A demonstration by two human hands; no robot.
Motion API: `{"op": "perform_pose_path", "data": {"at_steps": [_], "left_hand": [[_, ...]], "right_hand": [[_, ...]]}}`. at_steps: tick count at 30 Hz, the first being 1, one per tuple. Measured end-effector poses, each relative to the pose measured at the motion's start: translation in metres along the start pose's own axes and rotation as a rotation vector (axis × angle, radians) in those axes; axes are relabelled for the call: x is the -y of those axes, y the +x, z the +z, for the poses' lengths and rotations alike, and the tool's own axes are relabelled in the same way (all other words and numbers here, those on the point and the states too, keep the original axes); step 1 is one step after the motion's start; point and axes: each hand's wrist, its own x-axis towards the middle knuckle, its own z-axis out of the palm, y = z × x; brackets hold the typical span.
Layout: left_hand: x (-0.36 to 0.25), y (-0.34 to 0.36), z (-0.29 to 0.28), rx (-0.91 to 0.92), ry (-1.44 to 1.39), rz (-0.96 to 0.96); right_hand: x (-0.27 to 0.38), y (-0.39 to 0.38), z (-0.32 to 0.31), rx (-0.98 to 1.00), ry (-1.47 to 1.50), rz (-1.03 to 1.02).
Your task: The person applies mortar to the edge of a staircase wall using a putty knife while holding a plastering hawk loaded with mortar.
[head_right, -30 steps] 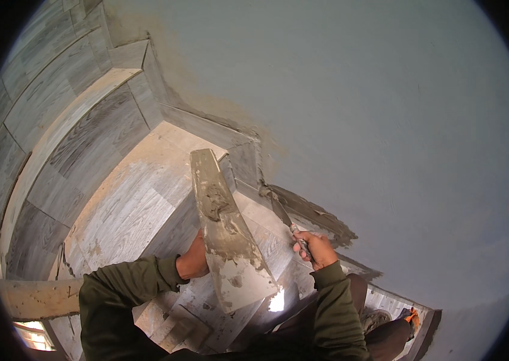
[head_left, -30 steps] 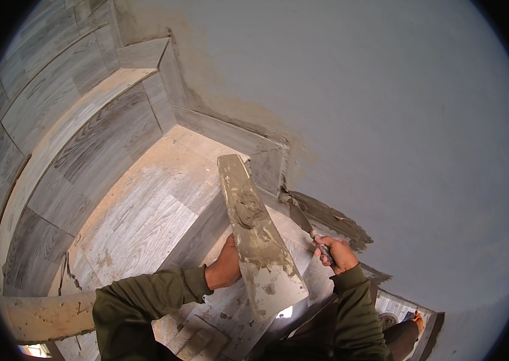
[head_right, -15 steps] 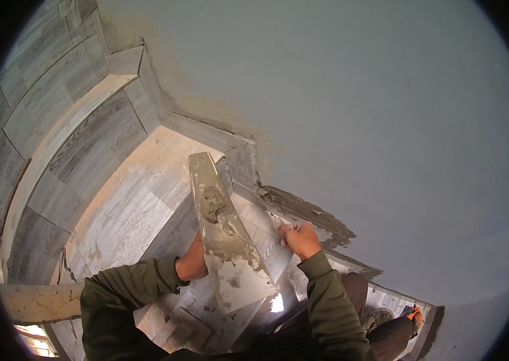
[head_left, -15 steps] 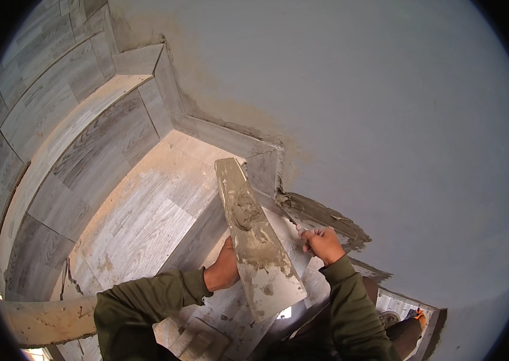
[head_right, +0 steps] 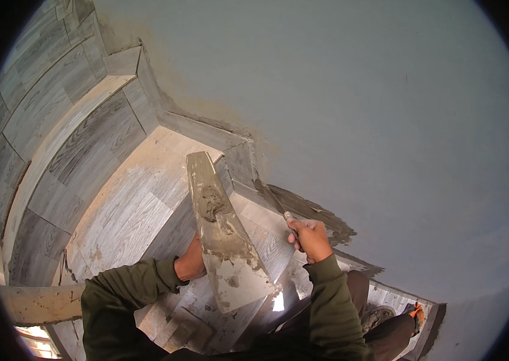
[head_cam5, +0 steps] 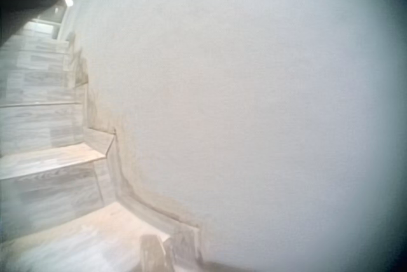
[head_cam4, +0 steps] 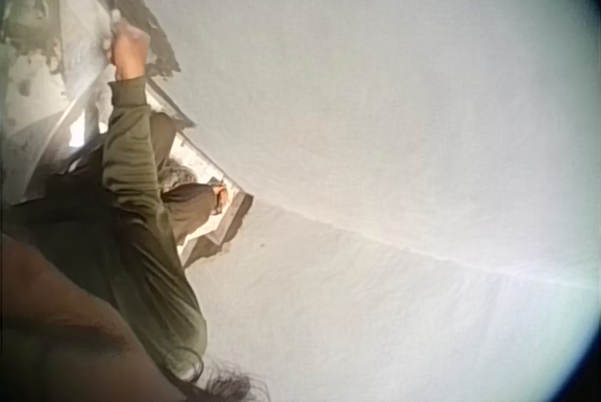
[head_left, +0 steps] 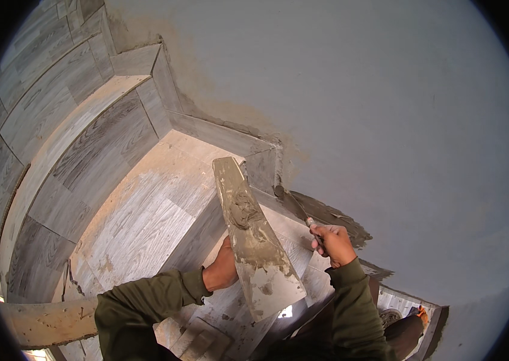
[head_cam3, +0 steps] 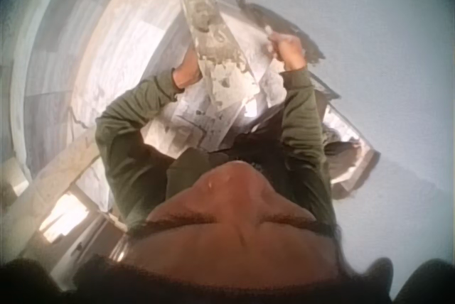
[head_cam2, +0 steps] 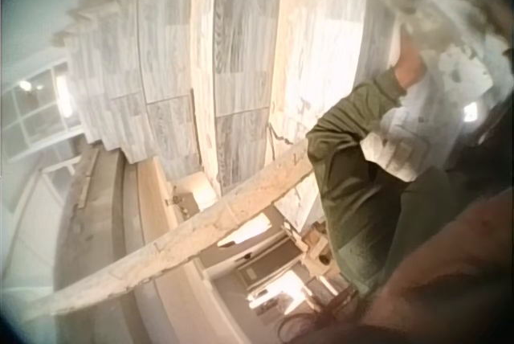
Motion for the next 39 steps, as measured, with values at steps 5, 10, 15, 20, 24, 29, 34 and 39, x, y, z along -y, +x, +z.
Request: {"op": "perform_pose_path", "data": {"at_steps": [5,10,15,20,24,29,34,39], "left_hand": [[0.002,0.002,-0.001,0.01,-0.015,-0.01],[-0.002,-0.002,0.001,-0.013,0.046,0.009],[0.003,0.004,0.001,-0.006,0.041,-0.018],[0.005,0.005,-0.007,0.043,0.082,-0.027],[0.012,0.006,-0.015,0.036,0.082,-0.03],[0.016,0.006,-0.028,-0.023,0.056,-0.095],[0.018,0.006,-0.032,-0.016,-0.018,-0.12],[0.014,0.005,-0.025,-0.055,-0.002,-0.133]], "right_hand": [[-0.012,-0.016,-0.012,-0.042,0.025,-0.01],[-0.031,-0.039,-0.02,-0.063,0.084,-0.013],[-0.063,-0.022,0.004,-0.001,-0.045,-0.085],[-0.071,0.014,0.041,0.029,-0.005,-0.048],[-0.066,0.017,0.042,-0.015,0.121,0.008],[-0.074,0.01,0.039,-0.056,0.206,0.023],[-0.088,0.006,0.018,-0.09,0.217,-0.002],[-0.079,-0.01,0.001,-0.094,0.242,0.004]]}}
